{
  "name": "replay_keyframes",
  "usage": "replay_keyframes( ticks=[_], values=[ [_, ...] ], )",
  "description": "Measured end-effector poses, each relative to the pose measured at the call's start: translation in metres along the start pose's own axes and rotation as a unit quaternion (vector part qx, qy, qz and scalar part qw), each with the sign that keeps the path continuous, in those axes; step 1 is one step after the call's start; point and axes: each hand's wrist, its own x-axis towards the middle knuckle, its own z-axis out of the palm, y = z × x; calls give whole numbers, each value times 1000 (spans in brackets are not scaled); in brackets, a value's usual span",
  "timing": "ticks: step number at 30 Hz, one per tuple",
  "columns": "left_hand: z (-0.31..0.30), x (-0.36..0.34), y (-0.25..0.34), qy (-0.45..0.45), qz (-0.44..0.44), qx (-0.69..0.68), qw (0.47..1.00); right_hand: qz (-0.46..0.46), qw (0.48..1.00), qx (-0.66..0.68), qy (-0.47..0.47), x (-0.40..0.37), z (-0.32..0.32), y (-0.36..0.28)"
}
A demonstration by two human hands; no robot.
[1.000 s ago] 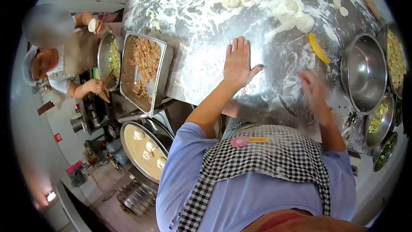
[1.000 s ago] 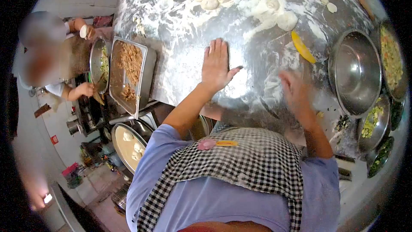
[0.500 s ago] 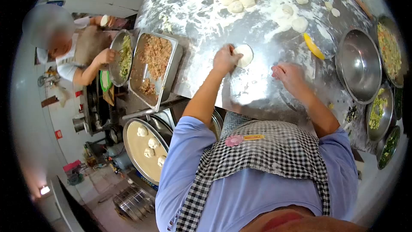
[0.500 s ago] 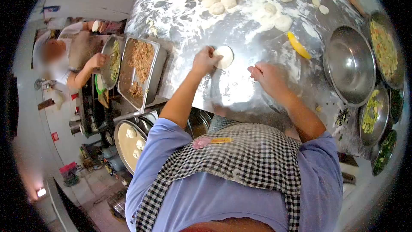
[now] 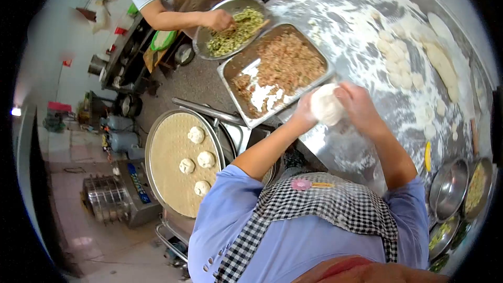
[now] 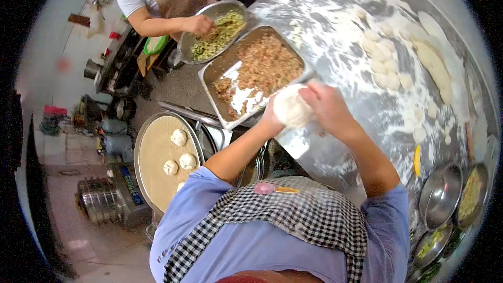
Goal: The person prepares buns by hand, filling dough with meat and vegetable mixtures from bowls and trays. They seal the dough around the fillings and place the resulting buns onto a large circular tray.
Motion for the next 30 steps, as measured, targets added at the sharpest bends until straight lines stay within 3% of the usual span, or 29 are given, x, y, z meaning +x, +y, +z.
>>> replay_keyframes(
  ticks=[2,4,5,6,8,10,13,16,19,22,24,25,26,28,30],
  values=[
    [-41,-14,-21,38,19,-27,999,-50,968,-240,-45,61,32,-12],
    [-93,-21,-31,0,4,-18,1000,-150,923,-354,-24,122,66,-22],
    [-113,-29,-32,51,-21,-42,998,-198,892,-406,-13,152,82,-23],
    [-135,-27,-29,104,-194,-355,909,-235,860,-453,-24,183,96,-21],
    [-174,-26,-35,246,-135,-248,927,-305,787,-534,-35,241,125,-4],
    [-222,-21,-19,295,-168,-232,912,-368,710,-599,-38,284,147,21],
    [-277,-18,-14,310,-197,-190,911,-252,708,-614,-242,320,172,25],
    [-309,-2,-11,335,-222,-174,899,-201,672,-636,-321,329,184,-18],
    [-328,11,-29,288,-193,-182,920,-80,762,-522,-375,325,211,-55],
    [-327,36,-30,285,-210,-183,917,-99,781,-462,-409,328,253,-9],
    [-325,44,-63,245,-104,-166,949,-5,793,-485,-369,333,246,-17],
    [-327,51,-77,233,-125,-148,953,44,795,-493,-350,334,240,-22],
    [-331,56,-83,209,-113,-84,968,160,785,-479,-358,345,230,-21],
    [-336,67,-91,157,-83,44,983,108,816,-458,-335,354,195,3],
    [-337,84,-92,181,-171,-117,961,31,827,-461,-321,357,171,-1]
  ],
)
